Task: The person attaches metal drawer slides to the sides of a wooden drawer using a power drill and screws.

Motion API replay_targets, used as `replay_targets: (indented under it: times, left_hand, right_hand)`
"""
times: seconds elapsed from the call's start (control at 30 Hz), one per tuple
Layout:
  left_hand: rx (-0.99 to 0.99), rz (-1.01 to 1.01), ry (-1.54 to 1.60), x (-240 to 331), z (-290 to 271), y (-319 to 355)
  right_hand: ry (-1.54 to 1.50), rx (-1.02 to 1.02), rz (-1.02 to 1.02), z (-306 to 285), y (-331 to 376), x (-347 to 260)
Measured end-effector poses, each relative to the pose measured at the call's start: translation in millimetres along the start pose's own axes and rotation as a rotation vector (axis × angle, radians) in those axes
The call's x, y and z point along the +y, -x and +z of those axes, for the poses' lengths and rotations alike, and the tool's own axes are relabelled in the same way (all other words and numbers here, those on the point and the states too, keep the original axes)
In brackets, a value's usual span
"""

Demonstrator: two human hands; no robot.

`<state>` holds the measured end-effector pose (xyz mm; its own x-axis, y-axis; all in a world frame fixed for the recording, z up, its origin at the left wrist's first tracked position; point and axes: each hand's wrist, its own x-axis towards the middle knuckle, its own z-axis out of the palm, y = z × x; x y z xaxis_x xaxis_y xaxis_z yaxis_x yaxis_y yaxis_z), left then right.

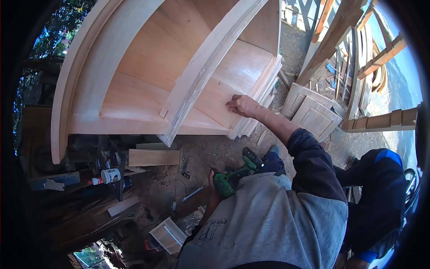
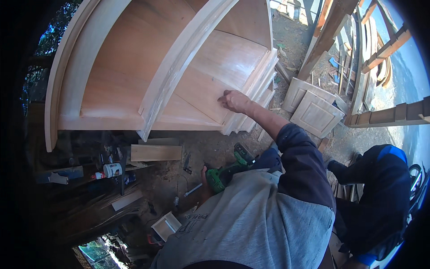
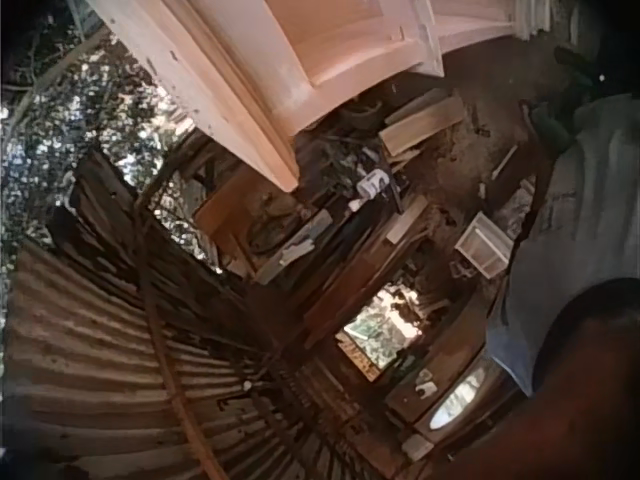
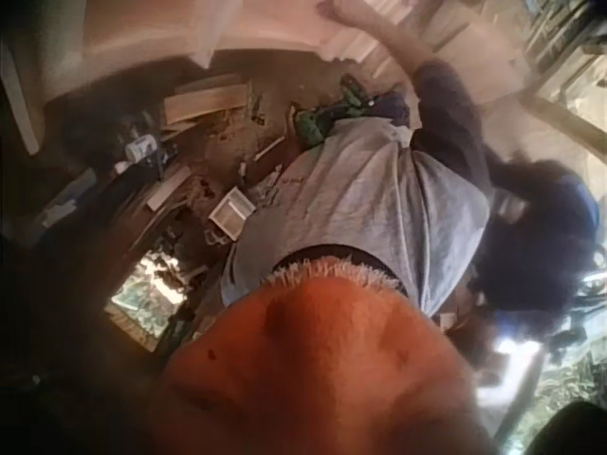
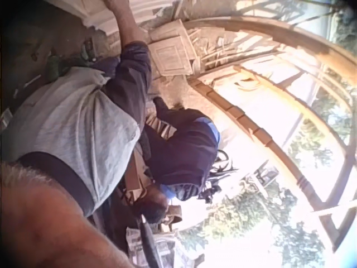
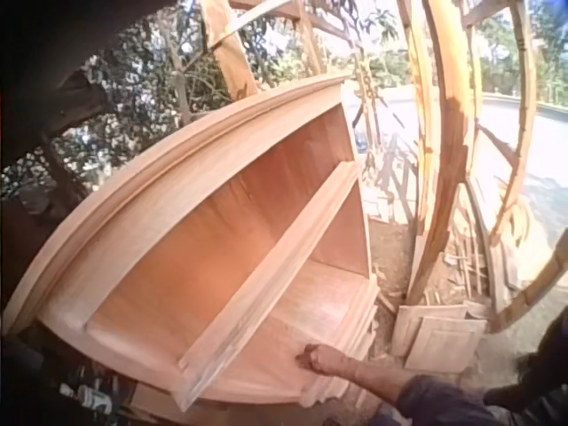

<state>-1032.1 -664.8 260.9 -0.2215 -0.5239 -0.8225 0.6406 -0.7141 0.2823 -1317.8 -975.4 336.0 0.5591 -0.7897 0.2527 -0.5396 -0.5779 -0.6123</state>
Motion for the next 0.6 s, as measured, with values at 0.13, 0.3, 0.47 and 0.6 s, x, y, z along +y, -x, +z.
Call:
replay_targets:
  times: [0.13,0.3,0.47,0.6]
  left_hand:
    - [0.029,0.086,0.013,37,-27,38]
    - [0.065,0.291,0.059,50,-79,59]
    - [0.06,0.262,0.105,53,-113,55]
    - [-0.046,0.424,0.027,70,-236,38]
  right_hand:
    - [0.208,-0.154,0.049,25,-25,-7]
    - [0.296,0.023,0.126,32,-42,8]
    - [0.308,0.066,0.28,25,-82,40]
    - [0.307,0.078,0.191,34,-141,16]
